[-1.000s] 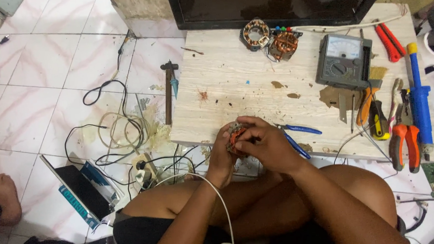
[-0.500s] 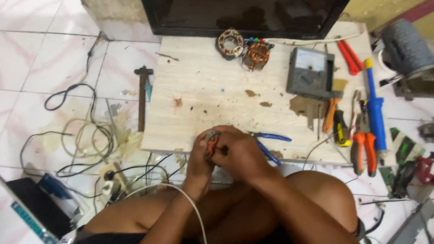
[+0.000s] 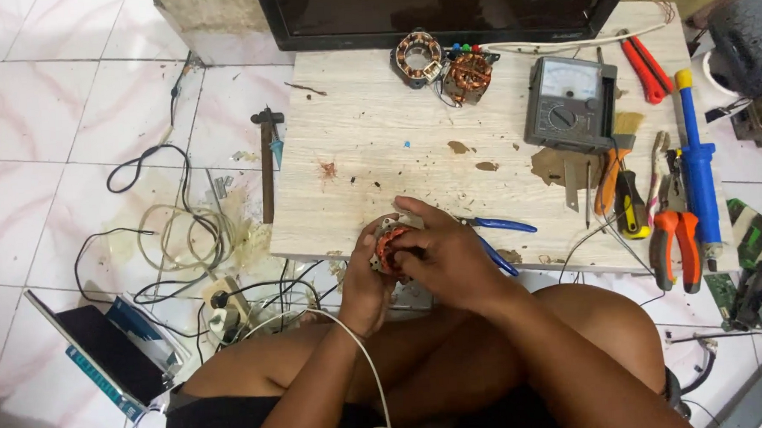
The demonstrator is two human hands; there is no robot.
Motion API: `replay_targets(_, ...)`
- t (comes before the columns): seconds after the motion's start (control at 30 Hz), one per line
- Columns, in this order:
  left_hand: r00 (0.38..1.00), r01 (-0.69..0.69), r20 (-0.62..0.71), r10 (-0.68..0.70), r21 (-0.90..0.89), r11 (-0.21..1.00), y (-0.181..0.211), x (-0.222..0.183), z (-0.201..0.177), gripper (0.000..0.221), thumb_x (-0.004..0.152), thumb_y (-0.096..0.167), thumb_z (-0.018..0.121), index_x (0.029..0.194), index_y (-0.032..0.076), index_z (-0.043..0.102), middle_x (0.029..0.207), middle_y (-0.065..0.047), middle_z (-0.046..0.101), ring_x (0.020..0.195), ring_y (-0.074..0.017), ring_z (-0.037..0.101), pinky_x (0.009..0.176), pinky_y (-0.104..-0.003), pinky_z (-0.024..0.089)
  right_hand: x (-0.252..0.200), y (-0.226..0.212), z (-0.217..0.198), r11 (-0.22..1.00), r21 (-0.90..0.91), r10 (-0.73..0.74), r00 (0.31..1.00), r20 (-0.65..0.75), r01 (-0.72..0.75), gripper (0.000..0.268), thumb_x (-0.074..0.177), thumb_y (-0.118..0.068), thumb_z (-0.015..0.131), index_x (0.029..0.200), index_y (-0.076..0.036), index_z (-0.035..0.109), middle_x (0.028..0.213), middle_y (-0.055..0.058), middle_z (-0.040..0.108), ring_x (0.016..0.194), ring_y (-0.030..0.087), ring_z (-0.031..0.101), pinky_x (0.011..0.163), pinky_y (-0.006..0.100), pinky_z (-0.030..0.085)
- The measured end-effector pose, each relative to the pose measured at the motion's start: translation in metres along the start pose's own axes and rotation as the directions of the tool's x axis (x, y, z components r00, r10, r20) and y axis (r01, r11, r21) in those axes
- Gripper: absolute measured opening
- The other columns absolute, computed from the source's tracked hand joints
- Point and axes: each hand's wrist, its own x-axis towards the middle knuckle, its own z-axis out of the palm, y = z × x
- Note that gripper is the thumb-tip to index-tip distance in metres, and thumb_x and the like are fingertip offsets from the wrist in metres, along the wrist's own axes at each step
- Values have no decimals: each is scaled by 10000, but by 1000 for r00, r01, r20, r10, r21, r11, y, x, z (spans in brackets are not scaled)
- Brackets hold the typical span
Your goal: The person sits on the floor at a low workbench and works on a copper motor stator, pulling and rearranging the copper windings by hand and turning the stator over to work different sides. Other motor stators, a multimeter, pliers and hand tools remain on the bench.
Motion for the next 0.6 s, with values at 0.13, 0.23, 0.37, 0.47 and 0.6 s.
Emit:
replay_targets(0.13, 998, -43, 35, 43, -10, 999, -1, 0, -2, 574, 1033, 404, 382, 1442, 15, 492, 1143, -285, 651, 928, -318, 685, 759, -384, 608, 0, -6, -1, 998, -38, -56, 996, 66, 59, 234, 852, -148, 742, 1051, -38, 793, 1566, 188, 505, 1381, 476, 489, 1097, 559, 453)
replay_targets(0.23, 996, -66, 62, 65, 6, 998, 6, -7, 6, 567, 1035, 385, 384, 1439, 1, 484, 1099, -260, 668, 853, -260, 688, 689, -319, 599, -2, -4, 4, 999, -47, -24, 998, 60, 27, 214, 849, -161, 736, 1021, -54, 804, 1566, 165, 513, 1382, 473, 488, 1095, 558, 455)
replay_targets(0.37, 992, -103, 81, 101, 16, 995, 2, -4, 2, 543, 1049, 360, 393, 1440, -5, 483, 1094, -263, 680, 844, -248, 677, 675, -311, 581, -3, 0, 9, 999, -23, 28, 1000, 11, -28, 168, 836, -162, 742, 964, -83, 817, 1540, 123, 556, 1364, 447, 517, 1075, 532, 488)
replay_targets(0.47, 987, -138, 97, 130, 78, 987, -2, -1, -2, 587, 1037, 431, 421, 1440, 6, 473, 1059, -252, 688, 811, -218, 686, 644, -280, 575, 1, -12, 3, 996, -37, 86, 996, 29, -85, 170, 828, -153, 732, 946, -54, 802, 1525, 131, 568, 1342, 472, 533, 1021, 556, 523)
replay_targets(0.6, 987, -136, 91, 131, 54, 989, 1, 0, 3, 591, 1029, 418, 437, 1441, -5, 467, 1053, -217, 702, 754, -178, 674, 588, -248, 560, -1, -15, 2, 980, -3, 200, 979, 48, -200, 207, 836, -191, 709, 977, -74, 805, 1597, 99, 492, 1379, 453, 502, 1040, 532, 518)
